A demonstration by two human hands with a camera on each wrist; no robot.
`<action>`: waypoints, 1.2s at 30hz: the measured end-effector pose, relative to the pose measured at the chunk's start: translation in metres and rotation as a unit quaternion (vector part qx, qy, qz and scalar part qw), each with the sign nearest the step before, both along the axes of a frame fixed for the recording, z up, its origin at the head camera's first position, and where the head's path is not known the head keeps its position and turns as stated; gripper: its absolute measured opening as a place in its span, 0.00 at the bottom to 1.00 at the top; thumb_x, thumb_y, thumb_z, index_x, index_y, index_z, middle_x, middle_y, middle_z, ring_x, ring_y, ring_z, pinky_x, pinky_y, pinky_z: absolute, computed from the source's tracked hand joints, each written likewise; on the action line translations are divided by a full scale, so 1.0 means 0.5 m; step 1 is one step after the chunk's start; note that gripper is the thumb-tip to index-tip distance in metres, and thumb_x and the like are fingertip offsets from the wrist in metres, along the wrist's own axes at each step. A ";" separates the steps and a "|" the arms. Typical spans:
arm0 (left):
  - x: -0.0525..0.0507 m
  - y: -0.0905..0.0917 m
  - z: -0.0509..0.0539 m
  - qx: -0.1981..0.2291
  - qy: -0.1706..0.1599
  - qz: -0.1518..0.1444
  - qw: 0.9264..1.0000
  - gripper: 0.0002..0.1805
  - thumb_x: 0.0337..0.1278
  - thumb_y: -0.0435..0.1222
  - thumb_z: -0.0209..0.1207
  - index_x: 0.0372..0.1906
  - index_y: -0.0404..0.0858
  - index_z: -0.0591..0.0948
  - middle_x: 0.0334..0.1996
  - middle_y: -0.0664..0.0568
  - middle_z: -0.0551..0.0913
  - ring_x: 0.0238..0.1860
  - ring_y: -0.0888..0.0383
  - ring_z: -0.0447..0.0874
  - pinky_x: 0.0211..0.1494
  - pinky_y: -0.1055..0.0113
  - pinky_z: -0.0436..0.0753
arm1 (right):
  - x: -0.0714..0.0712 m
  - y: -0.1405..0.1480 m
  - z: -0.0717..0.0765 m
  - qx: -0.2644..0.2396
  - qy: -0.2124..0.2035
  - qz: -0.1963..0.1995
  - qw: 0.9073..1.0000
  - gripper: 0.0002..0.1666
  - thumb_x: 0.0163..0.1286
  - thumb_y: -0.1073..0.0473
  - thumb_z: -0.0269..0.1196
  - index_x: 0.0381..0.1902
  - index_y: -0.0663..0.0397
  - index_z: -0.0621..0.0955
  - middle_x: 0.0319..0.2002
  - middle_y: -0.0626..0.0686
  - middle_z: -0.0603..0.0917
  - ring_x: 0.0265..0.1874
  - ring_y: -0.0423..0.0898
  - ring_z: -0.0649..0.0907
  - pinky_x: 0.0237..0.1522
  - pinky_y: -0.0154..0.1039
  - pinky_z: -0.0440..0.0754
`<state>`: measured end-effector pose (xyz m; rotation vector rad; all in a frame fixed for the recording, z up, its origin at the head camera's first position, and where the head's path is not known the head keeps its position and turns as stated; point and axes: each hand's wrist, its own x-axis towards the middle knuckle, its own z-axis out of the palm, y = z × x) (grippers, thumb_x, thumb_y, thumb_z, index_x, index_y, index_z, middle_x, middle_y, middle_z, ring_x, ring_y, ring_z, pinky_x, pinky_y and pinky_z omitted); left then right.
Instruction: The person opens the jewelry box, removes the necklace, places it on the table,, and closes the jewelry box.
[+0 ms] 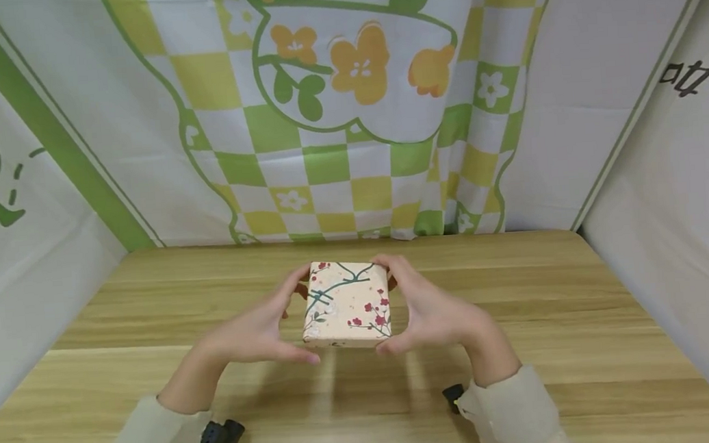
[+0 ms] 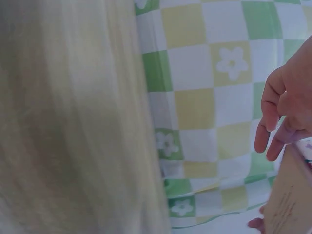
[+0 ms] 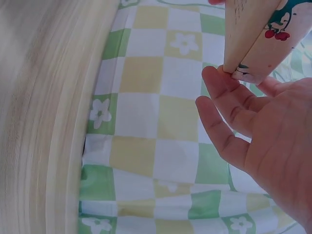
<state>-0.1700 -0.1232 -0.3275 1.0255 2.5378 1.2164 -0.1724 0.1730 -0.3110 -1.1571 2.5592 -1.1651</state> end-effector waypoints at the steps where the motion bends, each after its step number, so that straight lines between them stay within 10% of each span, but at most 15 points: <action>1: -0.003 0.002 -0.002 0.002 0.000 0.001 1.000 0.70 0.35 0.46 0.80 0.79 0.45 0.43 0.72 0.51 0.58 0.63 0.53 0.65 0.62 0.49 0.73 | -0.001 0.001 0.001 0.001 -0.001 -0.003 1.000 0.66 0.42 0.58 0.80 0.73 0.50 0.54 0.62 0.51 0.69 0.57 0.50 0.73 0.59 0.53 0.74; 25: -0.026 -0.007 -0.042 0.072 -0.089 0.015 0.993 0.61 0.42 0.41 0.75 0.78 0.43 0.48 0.71 0.46 0.63 0.67 0.45 0.65 0.56 0.48 0.74 | -0.022 -0.015 -0.021 -0.041 -0.046 -0.003 0.998 0.63 0.50 0.55 0.77 0.76 0.50 0.52 0.70 0.58 0.64 0.67 0.58 0.70 0.64 0.62 0.71; 36: -0.023 -0.007 -0.045 0.073 -0.079 0.017 0.994 0.59 0.43 0.39 0.75 0.77 0.43 0.49 0.70 0.47 0.63 0.66 0.47 0.64 0.56 0.48 0.73 | -0.017 -0.041 -0.018 -0.019 0.020 -0.056 0.998 0.66 0.42 0.50 0.82 0.73 0.56 0.56 0.68 0.57 0.67 0.58 0.55 0.77 0.58 0.54 0.78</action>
